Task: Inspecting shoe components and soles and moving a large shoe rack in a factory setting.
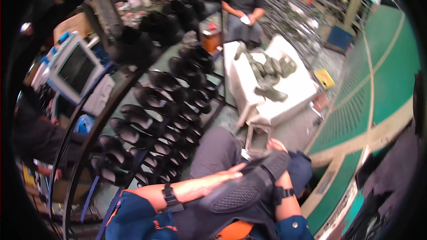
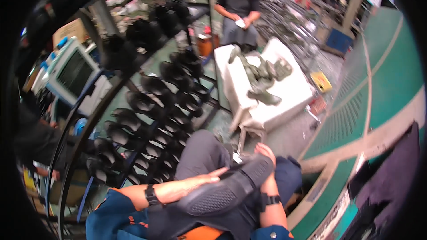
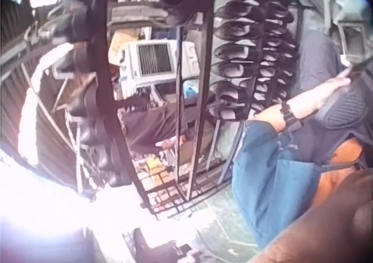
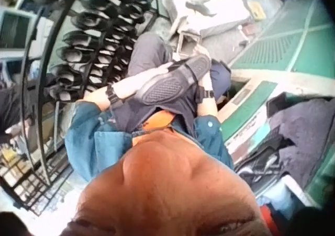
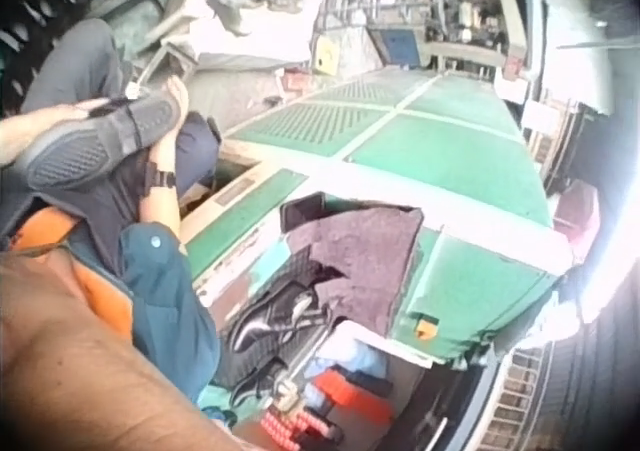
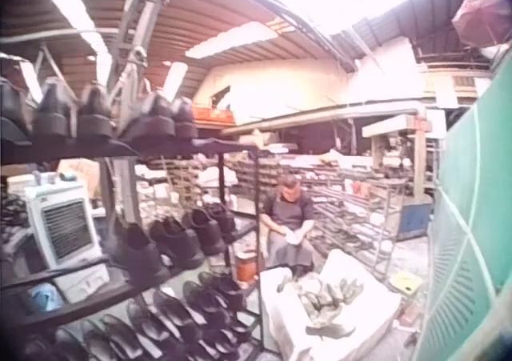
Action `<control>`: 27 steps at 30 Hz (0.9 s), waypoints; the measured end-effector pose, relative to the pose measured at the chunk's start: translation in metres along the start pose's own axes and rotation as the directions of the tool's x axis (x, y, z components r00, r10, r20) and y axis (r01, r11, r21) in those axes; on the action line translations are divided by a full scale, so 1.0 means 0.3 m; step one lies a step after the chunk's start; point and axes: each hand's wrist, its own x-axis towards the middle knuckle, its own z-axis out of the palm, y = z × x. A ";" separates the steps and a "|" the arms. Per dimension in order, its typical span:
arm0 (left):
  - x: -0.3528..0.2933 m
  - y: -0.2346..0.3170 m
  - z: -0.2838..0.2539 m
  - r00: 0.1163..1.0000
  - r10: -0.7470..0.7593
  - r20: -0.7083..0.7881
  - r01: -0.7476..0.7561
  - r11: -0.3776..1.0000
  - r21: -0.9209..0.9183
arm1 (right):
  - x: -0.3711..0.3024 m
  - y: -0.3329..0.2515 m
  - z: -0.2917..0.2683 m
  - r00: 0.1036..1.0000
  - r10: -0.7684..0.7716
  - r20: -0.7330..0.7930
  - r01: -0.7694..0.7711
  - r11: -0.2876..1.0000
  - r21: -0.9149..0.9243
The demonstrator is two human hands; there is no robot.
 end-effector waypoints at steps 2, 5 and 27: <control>0.022 -0.052 -0.018 0.992 0.127 0.002 -0.126 0.988 0.087 | -0.073 -0.026 -0.022 0.977 0.181 0.116 -0.193 0.976 0.101; -0.011 -0.033 0.022 0.991 0.118 0.061 -0.120 0.992 0.035 | -0.147 -0.091 -0.118 0.896 0.425 0.127 -0.443 0.843 0.306; -0.325 -0.041 -0.302 0.635 0.772 -0.022 -0.772 0.635 -0.012 | 0.123 -0.317 0.185 0.748 0.624 0.227 -0.644 0.598 0.478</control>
